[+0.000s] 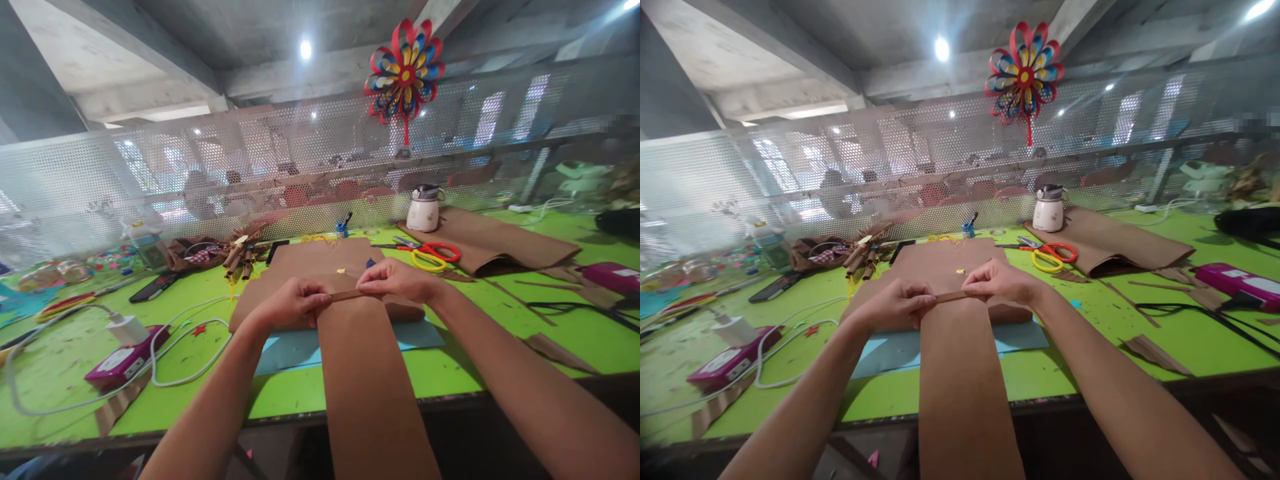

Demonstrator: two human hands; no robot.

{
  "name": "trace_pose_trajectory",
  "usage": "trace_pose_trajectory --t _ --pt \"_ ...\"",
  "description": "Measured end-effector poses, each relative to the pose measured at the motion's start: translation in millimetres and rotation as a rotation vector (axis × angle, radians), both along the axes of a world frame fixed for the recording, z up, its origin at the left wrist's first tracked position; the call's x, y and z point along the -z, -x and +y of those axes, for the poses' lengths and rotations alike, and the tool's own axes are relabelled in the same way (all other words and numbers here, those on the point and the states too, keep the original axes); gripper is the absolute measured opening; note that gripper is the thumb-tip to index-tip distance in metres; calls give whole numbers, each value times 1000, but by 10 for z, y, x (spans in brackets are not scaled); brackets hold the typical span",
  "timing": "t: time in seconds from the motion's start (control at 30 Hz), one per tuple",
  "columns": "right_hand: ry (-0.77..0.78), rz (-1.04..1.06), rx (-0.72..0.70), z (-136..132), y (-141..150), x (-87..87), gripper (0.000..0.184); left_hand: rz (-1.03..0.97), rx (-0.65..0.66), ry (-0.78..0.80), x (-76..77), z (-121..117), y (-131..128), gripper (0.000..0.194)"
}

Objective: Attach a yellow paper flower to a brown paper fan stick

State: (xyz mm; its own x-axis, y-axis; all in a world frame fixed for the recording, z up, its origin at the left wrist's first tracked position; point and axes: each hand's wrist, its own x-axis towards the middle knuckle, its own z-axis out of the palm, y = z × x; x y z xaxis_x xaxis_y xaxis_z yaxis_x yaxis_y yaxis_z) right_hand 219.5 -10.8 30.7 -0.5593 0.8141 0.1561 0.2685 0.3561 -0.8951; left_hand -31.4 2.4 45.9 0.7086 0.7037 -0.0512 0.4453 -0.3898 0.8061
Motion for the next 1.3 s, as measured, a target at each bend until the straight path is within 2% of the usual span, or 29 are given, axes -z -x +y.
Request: trace_pose_trajectory --t 0.1,0.4,0.6,0.67,0.8,0.87,1.0,1.13,1.23,1.3 --pt "59 28 -45 8 -29 -2 30 -26 7 -14 2 -2 -2 28" --pt "49 101 5 -6 0 9 33 -108 -16 41 26 27 43 25" --pt "56 317 95 24 -1 15 32 -192 -21 130 71 66 61 23" --pt "47 300 46 -10 51 16 32 -215 -7 157 84 62 50 23" --pt "59 247 -155 -126 187 11 46 -254 -27 266 103 39 26 24" --pt "75 254 -196 -153 233 23 47 -284 -46 338 112 24 8 26" --pt "72 274 -161 -139 263 38 37 -370 -46 475 141 -4 -56 26" --pt "-60 274 -98 -149 276 -26 26 -429 -46 566 170 -19 -110 29" --pt "-128 298 -89 -167 287 -71 23 -428 -74 532 169 -19 -113 36" --pt "-117 359 -95 -167 287 -77 23 -395 -100 466 161 -14 -102 39"
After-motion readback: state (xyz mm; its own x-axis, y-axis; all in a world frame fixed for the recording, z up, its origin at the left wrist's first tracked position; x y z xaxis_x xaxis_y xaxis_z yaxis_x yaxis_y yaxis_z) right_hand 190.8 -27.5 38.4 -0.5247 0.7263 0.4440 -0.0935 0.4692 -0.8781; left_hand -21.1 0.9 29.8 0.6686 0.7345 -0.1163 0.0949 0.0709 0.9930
